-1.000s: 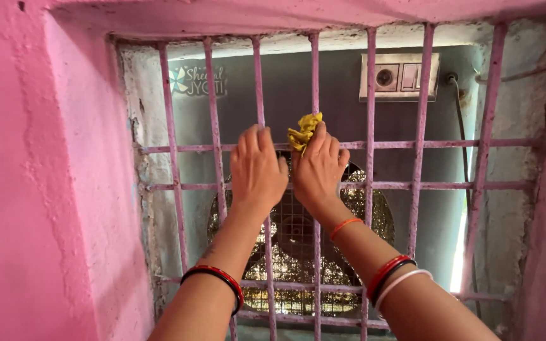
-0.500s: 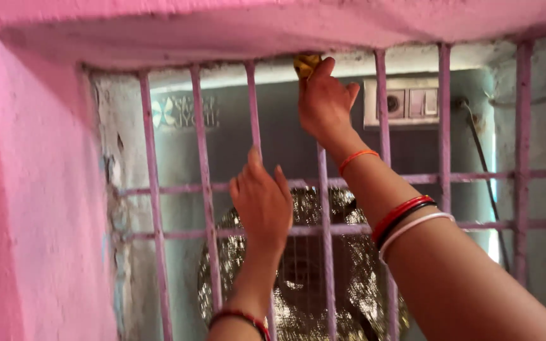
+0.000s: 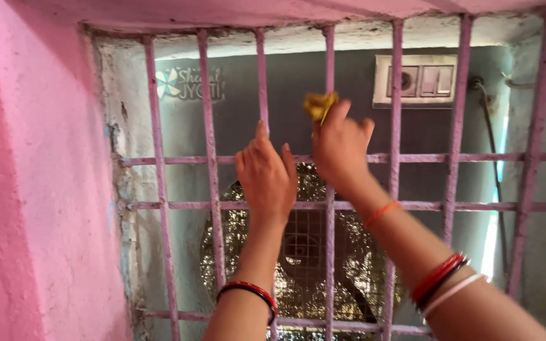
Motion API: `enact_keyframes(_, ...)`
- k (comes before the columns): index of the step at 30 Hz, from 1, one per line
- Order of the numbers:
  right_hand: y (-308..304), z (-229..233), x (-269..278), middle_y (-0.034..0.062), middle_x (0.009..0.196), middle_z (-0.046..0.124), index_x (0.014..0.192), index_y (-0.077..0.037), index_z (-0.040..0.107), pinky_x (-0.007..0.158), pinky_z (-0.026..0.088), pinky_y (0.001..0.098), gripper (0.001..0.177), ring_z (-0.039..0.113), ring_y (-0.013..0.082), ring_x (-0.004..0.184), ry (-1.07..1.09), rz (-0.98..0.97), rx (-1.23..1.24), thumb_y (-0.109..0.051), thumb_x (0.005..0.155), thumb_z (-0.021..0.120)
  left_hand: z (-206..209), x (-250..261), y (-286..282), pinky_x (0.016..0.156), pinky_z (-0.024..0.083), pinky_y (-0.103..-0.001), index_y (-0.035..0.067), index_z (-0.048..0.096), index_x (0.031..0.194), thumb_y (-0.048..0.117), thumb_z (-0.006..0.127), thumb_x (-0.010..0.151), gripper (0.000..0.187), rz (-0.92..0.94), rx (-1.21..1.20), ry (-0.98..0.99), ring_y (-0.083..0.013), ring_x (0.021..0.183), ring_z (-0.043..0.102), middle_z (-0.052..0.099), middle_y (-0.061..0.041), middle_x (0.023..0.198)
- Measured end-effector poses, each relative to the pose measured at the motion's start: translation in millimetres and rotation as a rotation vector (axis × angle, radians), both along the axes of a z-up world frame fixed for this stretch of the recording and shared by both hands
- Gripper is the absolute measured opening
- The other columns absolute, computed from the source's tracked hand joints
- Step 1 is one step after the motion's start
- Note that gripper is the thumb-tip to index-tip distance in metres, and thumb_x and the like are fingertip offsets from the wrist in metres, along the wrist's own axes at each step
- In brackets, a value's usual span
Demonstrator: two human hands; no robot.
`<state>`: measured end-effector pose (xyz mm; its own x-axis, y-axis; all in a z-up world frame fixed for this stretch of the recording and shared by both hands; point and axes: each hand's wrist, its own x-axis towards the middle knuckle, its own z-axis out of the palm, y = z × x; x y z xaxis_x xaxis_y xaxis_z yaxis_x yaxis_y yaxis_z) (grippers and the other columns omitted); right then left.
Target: The person wipes the pink metal window grille and surrounding wall with a yellow cloth. They systematically clean the vertical and horizontal bars, the area around a wall-mounted switchboard, and the adjacent pink wall surface.
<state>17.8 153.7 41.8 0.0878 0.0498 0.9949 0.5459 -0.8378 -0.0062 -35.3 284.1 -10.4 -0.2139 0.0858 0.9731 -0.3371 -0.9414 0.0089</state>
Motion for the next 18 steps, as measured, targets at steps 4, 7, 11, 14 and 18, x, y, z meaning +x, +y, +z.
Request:
enact_keyframes(4,-4,-34,-12,0.0179,0.074,0.068,0.111,0.004,0.044,0.091,0.037,0.0578,0.034,0.067,0.0416,0.073,-0.037,-0.054,0.000,-0.020,0.095,0.062,-2,2,-4,0.102,0.040,-0.051,-0.002,0.037,0.148,0.018,0.061,0.099,0.058,0.013,-0.023,0.016,-0.0363,0.111,0.062,0.064,-0.019,0.117)
enact_keyframes(7,3,-16,-6,0.0172,0.075,0.069,0.112,0.005,0.045,0.092,0.037,0.0598,0.036,0.068,0.0403,0.076,-0.108,-0.076,0.018,-0.019,0.092,0.063,-3,5,0,0.104,0.040,-0.051,-0.003,0.037,0.149,0.018,0.060,0.102,0.056,0.005,-0.014,0.002,-0.0361,0.112,0.061,0.064,-0.020,0.117)
enact_keyframes(11,9,61,18,0.0158,0.084,0.073,0.126,0.004,0.045,0.088,0.037,0.0634,0.036,0.068,0.0407,0.077,-0.191,-0.061,0.044,-0.018,0.100,0.058,-4,8,0,0.105,0.040,-0.051,-0.004,0.037,0.148,0.018,0.059,0.103,0.055,-0.005,-0.008,0.010,-0.0358,0.111,0.063,0.065,-0.021,0.116)
enact_keyframes(14,11,124,34,0.0202,0.086,0.074,0.128,0.013,0.036,0.083,0.037,0.0664,0.052,0.069,0.0435,0.077,-0.113,-0.104,0.086,-0.017,0.093,0.059,2,8,0,0.103,0.040,-0.051,-0.006,0.039,0.144,0.019,0.059,0.100,0.054,0.000,-0.007,-0.024,-0.0356,0.110,0.063,0.065,-0.022,0.116)
enact_keyframes(18,13,133,45,0.0255,0.087,0.074,0.134,0.014,0.030,0.090,0.034,0.0716,0.060,0.070,0.0471,0.078,-0.112,-0.010,0.123,-0.022,0.097,0.060,-3,6,2,0.100,0.041,-0.050,-0.006,0.042,0.141,0.019,0.059,0.100,0.051,-0.051,-0.029,-0.004,-0.0353,0.107,0.064,0.066,-0.021,0.115)
